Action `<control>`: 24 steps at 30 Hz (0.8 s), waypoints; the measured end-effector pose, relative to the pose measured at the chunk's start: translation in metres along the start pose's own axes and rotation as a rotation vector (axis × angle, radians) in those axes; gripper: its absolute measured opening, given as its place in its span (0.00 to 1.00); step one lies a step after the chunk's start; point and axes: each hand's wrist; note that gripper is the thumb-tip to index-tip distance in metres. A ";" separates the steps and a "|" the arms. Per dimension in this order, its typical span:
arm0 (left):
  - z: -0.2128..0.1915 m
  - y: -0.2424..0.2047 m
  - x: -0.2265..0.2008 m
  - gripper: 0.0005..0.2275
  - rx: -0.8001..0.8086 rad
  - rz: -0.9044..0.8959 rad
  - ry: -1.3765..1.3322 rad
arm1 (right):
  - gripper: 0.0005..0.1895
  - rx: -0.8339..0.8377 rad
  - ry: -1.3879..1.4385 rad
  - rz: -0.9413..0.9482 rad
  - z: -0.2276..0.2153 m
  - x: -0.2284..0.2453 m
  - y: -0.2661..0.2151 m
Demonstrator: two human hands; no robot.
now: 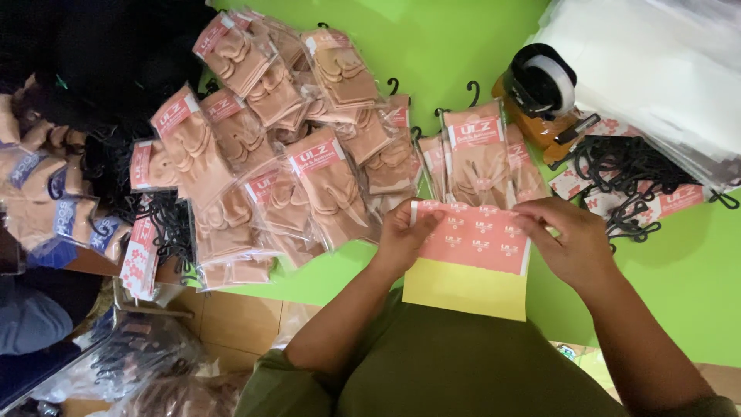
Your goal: The person packs beige gloves into clear plastic bags on a green table. They insert the gloves, attach black plastic hooks to the packaging, and apply pink and yellow stickers to the bags. The person arranges the finished packages in a row on the table.
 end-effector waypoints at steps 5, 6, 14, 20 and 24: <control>0.002 -0.007 -0.003 0.14 -0.069 -0.022 0.437 | 0.09 -0.051 -0.478 -0.565 0.001 -0.005 0.001; 0.005 -0.008 0.002 0.14 -0.066 -0.023 0.437 | 0.09 -0.052 -0.479 -0.564 0.005 -0.006 0.005; 0.019 -0.015 0.026 0.03 -0.051 0.063 0.239 | 0.24 -0.034 -0.281 -0.391 0.024 0.000 -0.001; 0.043 -0.018 0.015 0.04 0.006 0.090 0.365 | 0.25 0.078 -0.116 -0.323 0.024 0.004 -0.005; 0.047 -0.012 0.066 0.13 0.084 -0.031 0.552 | 0.27 -0.033 -0.146 -0.452 0.028 0.011 0.010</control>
Point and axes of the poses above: each hand's wrist, its own y-axis towards the middle knuckle, its own z-axis out of the palm, x = y × z, and after that the axes turned 5 degrees about -x, right-handed
